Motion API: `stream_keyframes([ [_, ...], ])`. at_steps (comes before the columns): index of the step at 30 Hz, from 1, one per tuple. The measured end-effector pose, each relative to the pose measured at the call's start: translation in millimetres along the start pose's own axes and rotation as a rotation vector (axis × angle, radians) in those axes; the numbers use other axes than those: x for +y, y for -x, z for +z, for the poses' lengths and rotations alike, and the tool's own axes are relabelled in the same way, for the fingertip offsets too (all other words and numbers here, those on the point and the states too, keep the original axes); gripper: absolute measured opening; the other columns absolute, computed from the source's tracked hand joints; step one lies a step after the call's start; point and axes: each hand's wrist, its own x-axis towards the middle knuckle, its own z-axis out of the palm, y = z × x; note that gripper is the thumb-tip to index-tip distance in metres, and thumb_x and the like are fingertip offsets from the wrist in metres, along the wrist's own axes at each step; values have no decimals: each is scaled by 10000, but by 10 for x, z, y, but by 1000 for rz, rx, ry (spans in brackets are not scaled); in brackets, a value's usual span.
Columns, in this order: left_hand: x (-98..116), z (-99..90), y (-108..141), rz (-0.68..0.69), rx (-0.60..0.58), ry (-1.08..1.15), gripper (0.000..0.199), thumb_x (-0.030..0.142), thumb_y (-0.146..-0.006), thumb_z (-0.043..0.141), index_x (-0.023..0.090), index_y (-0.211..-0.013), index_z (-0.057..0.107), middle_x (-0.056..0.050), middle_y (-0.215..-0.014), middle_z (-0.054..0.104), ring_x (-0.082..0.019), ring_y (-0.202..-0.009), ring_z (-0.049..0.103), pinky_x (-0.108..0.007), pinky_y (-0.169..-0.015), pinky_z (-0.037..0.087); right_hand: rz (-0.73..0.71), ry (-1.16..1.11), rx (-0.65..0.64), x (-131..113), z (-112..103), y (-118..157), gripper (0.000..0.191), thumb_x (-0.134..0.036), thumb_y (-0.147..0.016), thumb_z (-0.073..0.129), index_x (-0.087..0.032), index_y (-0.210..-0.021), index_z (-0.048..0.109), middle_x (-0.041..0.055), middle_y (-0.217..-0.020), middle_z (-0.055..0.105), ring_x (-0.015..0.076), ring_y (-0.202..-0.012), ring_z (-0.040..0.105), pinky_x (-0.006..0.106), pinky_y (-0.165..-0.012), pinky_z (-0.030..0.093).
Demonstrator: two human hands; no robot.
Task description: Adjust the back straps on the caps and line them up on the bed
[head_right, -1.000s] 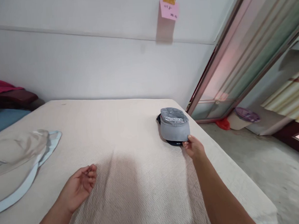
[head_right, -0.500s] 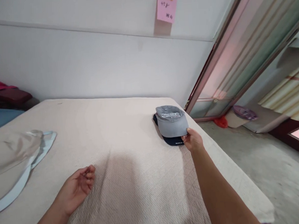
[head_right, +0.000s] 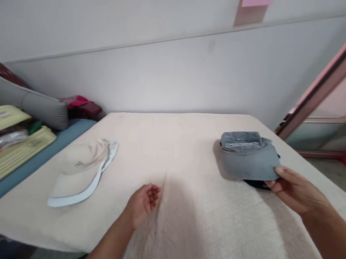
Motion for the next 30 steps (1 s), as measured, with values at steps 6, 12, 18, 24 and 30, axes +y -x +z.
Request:
stream_keyframes([
  [6, -219, 67, -13, -132, -179, -42, 503, 537, -809, 570, 62, -962, 635, -243, -1095, 639, -276, -932, 652, -388, -819, 484, 307, 100, -193, 682, 536, 757, 217, -101, -628, 725, -202, -803, 645, 52, -729, 643, 158, -576, 611, 266, -511, 545],
  [12, -138, 24, -113, 56, -34, 195, 317, 293, -780, 654, 130, -1052, 642, -132, -1052, 712, -263, -1041, 635, -359, -902, 484, 545, 326, -594, 1108, 627, 1171, 172, -220, -706, 757, -145, -835, 673, 53, -646, 646, 142, -527, 595, 241, -500, 506],
  [18, 5, 9, -30, 183, -149, 85, 257, 206, -745, 684, 97, -978, 697, -123, -925, 754, -273, -976, 670, -364, -902, 489, 331, 262, 194, 649, 175, 432, 179, -6, -800, 502, -149, -780, 608, 132, -724, 690, 180, -620, 686, 215, -503, 572],
  [24, 109, 11, 54, 100, -38, 29, 235, 168, -774, 630, 110, -990, 706, -99, -902, 763, -264, -896, 698, -375, -845, 528, 266, 109, 397, 361, -180, 145, 134, -53, -825, 522, -159, -745, 534, 88, -654, 657, 164, -527, 659, 214, -409, 548],
  [30, 202, -2, 79, 98, -34, 73, 345, 305, -888, 492, 122, -1128, 660, -111, -935, 754, -279, -888, 702, -406, -776, 563, 148, 150, 523, 270, -377, 1, 190, -52, -760, 629, -183, -782, 492, 13, -571, 602, 163, -427, 619, 202, -323, 477],
])
